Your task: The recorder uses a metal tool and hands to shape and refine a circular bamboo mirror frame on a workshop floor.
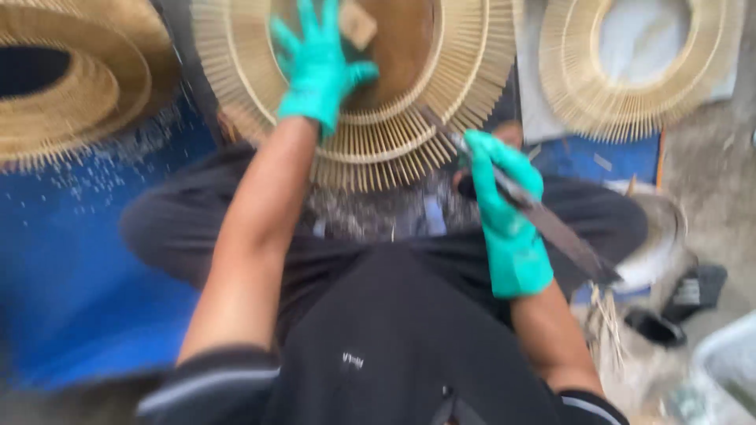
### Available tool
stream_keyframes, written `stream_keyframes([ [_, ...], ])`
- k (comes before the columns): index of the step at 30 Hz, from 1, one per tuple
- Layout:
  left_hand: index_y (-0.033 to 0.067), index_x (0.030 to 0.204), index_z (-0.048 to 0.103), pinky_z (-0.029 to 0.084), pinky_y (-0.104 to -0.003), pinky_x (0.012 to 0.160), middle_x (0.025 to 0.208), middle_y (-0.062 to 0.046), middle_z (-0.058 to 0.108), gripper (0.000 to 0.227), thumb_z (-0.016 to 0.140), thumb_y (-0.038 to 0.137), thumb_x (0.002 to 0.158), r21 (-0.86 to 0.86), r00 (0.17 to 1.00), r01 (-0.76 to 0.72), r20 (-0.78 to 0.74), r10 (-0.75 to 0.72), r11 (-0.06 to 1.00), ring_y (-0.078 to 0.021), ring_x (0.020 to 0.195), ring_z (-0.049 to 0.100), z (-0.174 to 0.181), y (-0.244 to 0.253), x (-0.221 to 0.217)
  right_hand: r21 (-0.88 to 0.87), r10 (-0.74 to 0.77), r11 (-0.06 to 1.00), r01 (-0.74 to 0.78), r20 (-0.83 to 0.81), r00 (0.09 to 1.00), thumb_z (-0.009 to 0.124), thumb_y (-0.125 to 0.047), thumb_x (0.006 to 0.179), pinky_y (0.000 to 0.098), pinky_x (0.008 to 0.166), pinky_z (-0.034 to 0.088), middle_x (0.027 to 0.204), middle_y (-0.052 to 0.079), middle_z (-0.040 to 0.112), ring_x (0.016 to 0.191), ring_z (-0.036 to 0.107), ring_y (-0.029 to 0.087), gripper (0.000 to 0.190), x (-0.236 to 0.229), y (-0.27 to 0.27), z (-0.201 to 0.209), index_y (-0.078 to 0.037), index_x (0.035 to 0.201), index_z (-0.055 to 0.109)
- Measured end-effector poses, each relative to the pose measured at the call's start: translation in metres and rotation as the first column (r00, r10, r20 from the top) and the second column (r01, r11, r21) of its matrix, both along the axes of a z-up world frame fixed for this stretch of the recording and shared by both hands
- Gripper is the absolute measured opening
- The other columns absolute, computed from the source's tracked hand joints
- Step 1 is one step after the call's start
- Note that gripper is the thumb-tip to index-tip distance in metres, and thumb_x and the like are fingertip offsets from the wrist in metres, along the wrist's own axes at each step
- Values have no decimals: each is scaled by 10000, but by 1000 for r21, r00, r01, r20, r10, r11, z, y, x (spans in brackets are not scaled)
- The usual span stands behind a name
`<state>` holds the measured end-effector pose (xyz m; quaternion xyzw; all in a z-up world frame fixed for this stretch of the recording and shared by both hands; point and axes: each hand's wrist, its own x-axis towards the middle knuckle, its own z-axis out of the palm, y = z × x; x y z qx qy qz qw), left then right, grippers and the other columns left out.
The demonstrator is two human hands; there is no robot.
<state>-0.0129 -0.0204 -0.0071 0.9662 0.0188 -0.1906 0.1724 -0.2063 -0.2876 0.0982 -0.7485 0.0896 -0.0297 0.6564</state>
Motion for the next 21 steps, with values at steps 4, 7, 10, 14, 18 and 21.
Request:
stream_keyframes([
  [4, 289, 1648, 171, 114, -740, 1181, 1726, -113, 122, 1261, 941, 556, 686, -8, 999, -33, 10, 33, 999, -639, 1484, 8, 25, -3, 5, -129, 28, 991, -39, -83, 996, 725, -56, 1049, 227, 701, 529, 845, 43, 743, 756, 671, 83, 88, -2, -3, -13, 10, 1100, 750],
  [7, 302, 1650, 191, 107, -745, 1163, 1730, -111, 95, 1278, 959, 520, 651, -30, 999, 31, 12, -30, 999, -633, 1481, -5, 14, 11, -1, 64, -57, 996, 54, 33, 998, 734, -46, 1021, 213, 746, 546, 1003, 41, 710, 824, 646, 68, 151, -9, 4, -6, 16, 1159, 725],
  [10, 284, 1677, 195, 89, -721, 1223, 1734, -150, 91, 1296, 965, 538, 665, 0, 986, 129, 105, -128, 992, -623, 1505, 3, -5, 13, 4, 0, -31, 1000, 31, -93, 995, 708, -67, 1013, 205, 657, 557, 875, 30, 714, 720, 689, 69, 145, 2, 2, 2, -4, 1143, 719],
  [14, 231, 1655, 110, 38, -712, 1215, 1717, -153, 31, 1359, 937, 658, 664, 40, 999, 34, 31, -35, 999, -625, 1483, -46, -10, 4, 0, -45, -26, 999, 22, -81, 996, 712, -66, 1021, 210, 658, 542, 920, 47, 719, 759, 686, 86, 163, 4, 7, 9, 7, 1165, 734],
  [18, 242, 1671, 92, 29, -733, 1201, 1744, -114, 5, 1325, 901, 664, 711, 40, 999, 25, 31, -26, 999, -657, 1479, -71, 4, 3, -2, -123, -20, 992, 11, -78, 997, 720, -97, 1035, 222, 674, 537, 844, 41, 736, 733, 700, 88, 160, -2, 3, -4, 9, 1155, 738],
  [21, 247, 1675, 89, 25, -734, 1212, 1735, -110, 2, 1347, 908, 674, 694, 40, 998, 55, 31, -56, 998, -652, 1486, -73, -4, 12, 0, -77, -67, 995, 61, -76, 995, 722, -119, 1023, 234, 658, 537, 911, 62, 725, 761, 670, 93, 196, -3, 6, -1, 21, 1159, 734],
])
